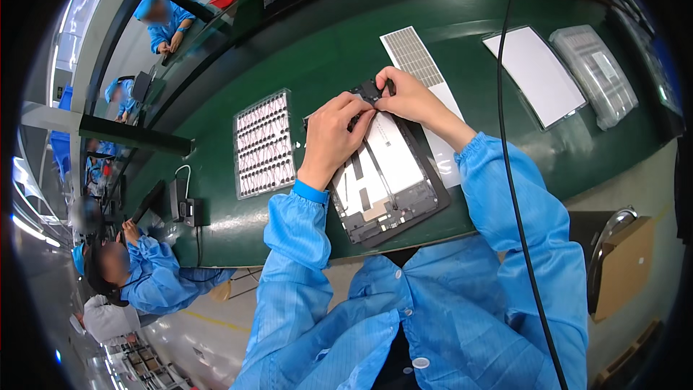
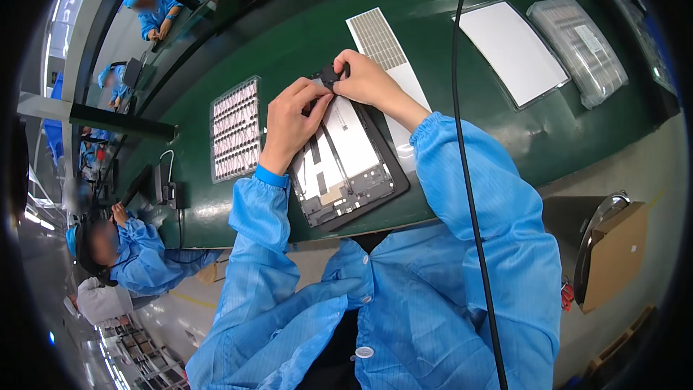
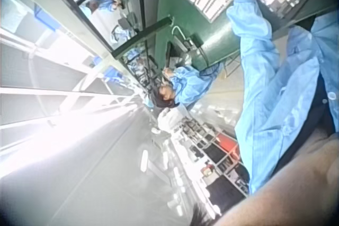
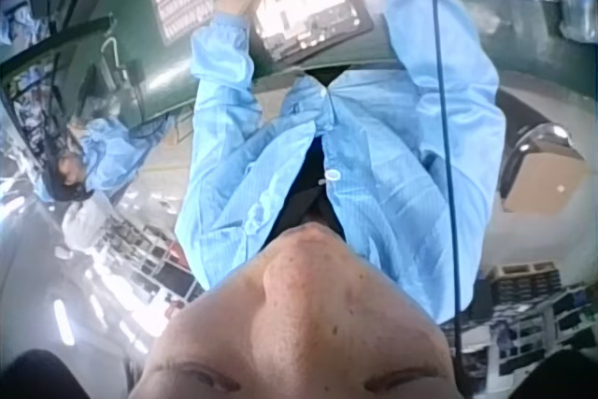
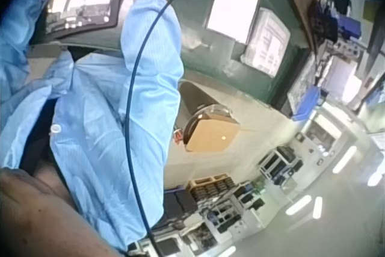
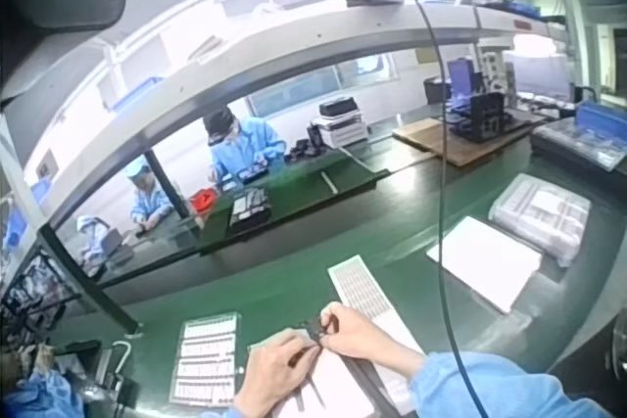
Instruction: Assembling small electronic components into a device frame on a factory production line.
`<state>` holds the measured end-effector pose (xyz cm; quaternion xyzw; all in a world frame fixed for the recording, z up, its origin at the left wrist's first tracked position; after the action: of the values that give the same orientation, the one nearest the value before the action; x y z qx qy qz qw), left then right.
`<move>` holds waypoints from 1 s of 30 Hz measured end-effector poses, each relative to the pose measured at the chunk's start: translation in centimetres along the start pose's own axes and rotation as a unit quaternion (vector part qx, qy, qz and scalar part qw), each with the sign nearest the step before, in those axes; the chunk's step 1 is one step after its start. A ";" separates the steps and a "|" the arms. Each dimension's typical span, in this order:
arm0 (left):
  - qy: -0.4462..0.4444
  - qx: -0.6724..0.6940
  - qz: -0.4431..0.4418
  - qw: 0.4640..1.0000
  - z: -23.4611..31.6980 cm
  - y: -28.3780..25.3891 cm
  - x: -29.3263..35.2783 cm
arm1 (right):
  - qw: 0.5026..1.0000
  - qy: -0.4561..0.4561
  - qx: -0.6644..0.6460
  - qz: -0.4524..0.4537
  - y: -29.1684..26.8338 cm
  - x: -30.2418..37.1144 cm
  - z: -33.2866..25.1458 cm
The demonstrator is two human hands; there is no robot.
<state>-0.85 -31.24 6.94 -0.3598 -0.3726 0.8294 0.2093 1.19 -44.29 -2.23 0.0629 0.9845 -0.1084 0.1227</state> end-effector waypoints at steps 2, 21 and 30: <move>-0.018 0.011 0.008 1.000 -0.2 -0.2 0.2 | 1.000 0.007 -0.017 -0.014 0.1 -0.5 0.1; -0.034 0.143 0.132 0.980 -3.1 -3.2 3.8 | 0.979 -0.086 0.183 0.003 -1.4 10.1 -9.7; 0.002 0.236 0.271 0.933 -4.0 -8.0 7.2 | 0.994 -0.031 -0.080 0.073 -3.3 0.9 -9.5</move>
<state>-1.90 -19.85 8.00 -0.3893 -0.0538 0.9178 0.0559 -2.35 -45.18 7.16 0.1210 0.9785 -0.0224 0.1654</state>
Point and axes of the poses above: each hand's wrist, its own x-axis away from the middle knuckle, its own y-axis out of the palm, z = x × y, the point moved 10 cm from there along -x, towards the middle knuckle, and after that the axes turned 10 degrees about -y, right-handed, at the moved point
